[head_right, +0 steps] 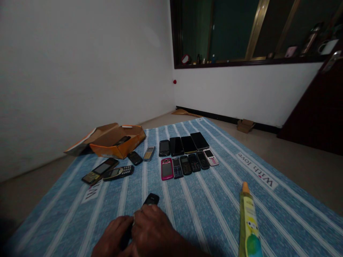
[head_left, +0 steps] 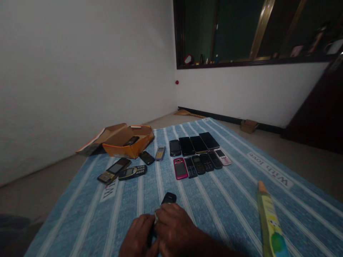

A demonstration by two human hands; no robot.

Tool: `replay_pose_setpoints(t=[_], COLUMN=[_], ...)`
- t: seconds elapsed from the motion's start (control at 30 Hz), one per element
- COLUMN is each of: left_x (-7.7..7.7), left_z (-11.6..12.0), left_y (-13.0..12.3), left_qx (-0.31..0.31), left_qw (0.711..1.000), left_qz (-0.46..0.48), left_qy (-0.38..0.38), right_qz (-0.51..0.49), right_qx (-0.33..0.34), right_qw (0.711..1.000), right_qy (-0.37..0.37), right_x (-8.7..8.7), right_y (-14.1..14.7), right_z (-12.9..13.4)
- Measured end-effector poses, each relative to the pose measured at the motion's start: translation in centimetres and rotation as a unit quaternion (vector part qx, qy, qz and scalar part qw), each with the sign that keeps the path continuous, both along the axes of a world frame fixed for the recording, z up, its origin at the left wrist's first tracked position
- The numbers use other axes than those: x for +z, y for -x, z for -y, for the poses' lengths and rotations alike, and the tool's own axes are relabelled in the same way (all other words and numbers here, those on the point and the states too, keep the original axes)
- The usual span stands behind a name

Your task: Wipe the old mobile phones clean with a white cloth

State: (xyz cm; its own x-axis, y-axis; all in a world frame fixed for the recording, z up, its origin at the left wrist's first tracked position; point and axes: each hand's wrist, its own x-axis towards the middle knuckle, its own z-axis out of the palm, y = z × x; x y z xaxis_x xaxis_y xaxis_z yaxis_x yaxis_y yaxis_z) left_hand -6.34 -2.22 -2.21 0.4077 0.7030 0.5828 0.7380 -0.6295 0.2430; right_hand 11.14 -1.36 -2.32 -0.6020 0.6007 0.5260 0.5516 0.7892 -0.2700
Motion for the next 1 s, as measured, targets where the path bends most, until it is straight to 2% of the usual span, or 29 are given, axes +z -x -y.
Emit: replay_pose_setpoints(t=[0.2,0.43,0.63,0.87,1.0], left_x=[-0.3,0.2,0.3,0.7,0.5], left_z=[0.0,0.2,0.2,0.0,0.0], left_y=[-0.3,-0.7,-1.0,-1.2,-1.1], left_qx=[0.018,0.025,0.024,0.018,0.014], left_qw=[0.999,0.999,0.999,0.998,0.999], left_qz=[0.000,-0.005,-0.002,0.001,0.003], left_qy=[-0.035,-0.021,-0.031,-0.067,-0.035], right_qz=[0.008,0.000,-0.016,-0.040,-0.037], right_qx=[-0.018,-0.045,-0.076,-0.040,-0.023], right_qw=[1.000,0.999,0.997,0.995,0.996], right_qy=[-0.024,-0.024,-0.028,-0.083,-0.084], right_x=[-0.7,-0.6,-1.3,-2.0,-1.7], right_y=[0.2,-0.1,-0.3,0.7,0.6], right_z=[-0.3,-1.1,-1.4,-0.4,-0.5])
